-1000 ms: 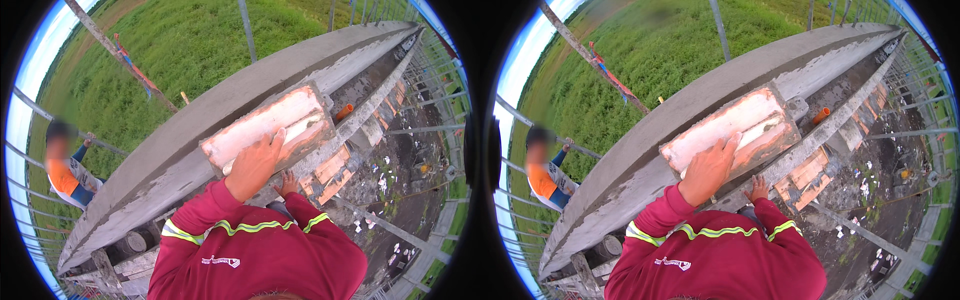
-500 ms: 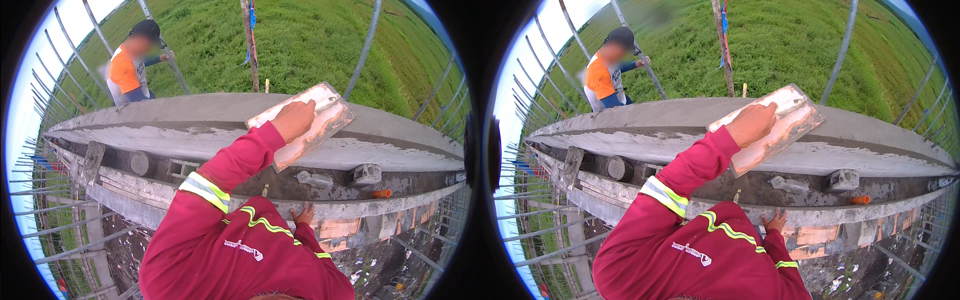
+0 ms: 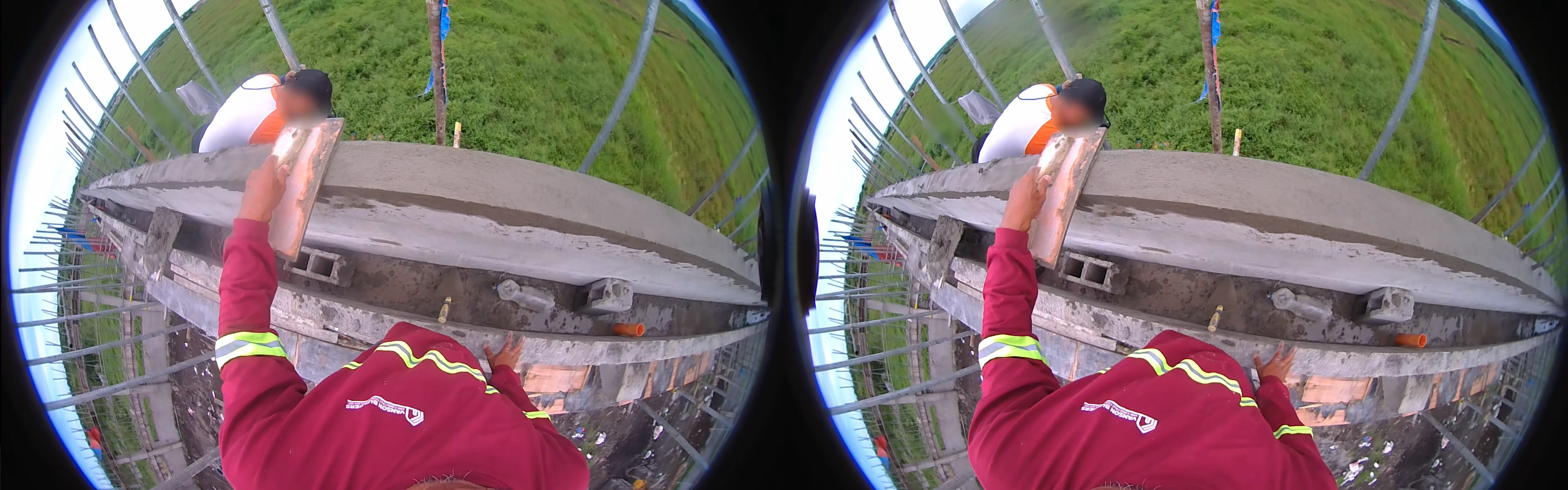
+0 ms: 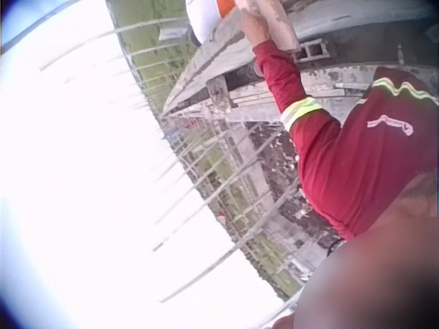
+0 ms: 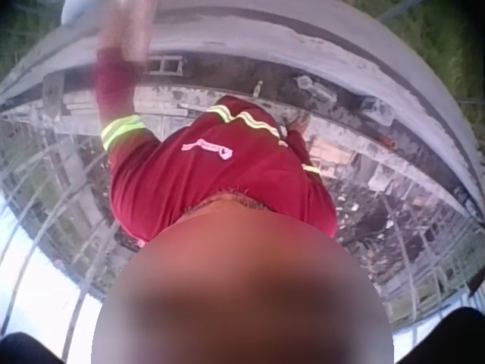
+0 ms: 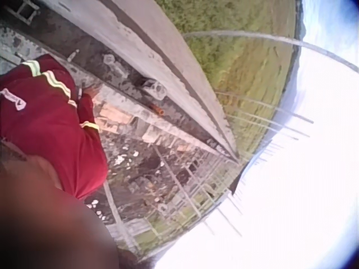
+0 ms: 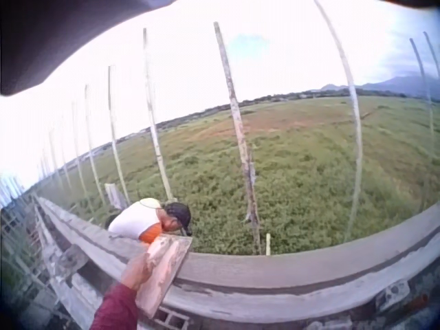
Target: The person scoops wet concrete from a pile onto a wooden plank and spreads it along a concrete beam. They then use a trowel to smooth the surface of the concrete beam repeatedly, leveling and finishing the top edge.
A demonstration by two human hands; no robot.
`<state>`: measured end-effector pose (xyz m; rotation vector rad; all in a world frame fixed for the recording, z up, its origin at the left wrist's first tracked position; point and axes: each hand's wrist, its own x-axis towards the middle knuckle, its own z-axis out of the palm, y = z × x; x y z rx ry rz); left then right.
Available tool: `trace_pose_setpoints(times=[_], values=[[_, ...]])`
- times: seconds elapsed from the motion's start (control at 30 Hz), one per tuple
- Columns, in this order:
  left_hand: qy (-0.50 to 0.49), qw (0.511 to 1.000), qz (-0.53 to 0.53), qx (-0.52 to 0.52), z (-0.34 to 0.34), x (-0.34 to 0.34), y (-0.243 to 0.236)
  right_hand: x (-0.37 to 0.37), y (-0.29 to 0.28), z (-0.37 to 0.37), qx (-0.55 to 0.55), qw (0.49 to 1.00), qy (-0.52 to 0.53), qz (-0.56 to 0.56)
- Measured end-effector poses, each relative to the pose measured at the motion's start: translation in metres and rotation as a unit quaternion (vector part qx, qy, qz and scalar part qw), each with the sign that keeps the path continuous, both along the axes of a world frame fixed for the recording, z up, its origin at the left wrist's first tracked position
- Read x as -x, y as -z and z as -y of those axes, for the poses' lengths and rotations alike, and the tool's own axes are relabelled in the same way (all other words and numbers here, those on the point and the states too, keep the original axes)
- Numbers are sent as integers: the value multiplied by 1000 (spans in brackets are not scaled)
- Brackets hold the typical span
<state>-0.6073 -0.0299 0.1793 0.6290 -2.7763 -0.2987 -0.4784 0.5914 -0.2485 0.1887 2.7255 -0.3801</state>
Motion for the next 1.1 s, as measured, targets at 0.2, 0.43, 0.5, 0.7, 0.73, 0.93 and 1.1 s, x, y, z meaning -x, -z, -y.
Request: trace_pose_setpoints(times=[0.2,0.43,0.5,0.7,0.73,0.93,1.1], values=[[-34,998,-42,-38,35,-21,10,1,-9,5,-5,1000,-4,24],[146,984,-27,-103,-124,61,14,4,-22,9,-13,999,24,45],[200,975,-13,-97,-192,85,11,2,-20,8,-8,999,29,32],[461,870,-16,-174,-351,123,-6,-1,-13,7,30,999,32,-9],[468,866,-12,-178,-360,124,-13,-1,-12,6,32,999,33,-15],[495,852,29,-169,-301,141,-68,-1,-11,0,36,998,45,6],[403,858,209,-240,-149,180,-112,1,-11,-1,32,998,46,11]])
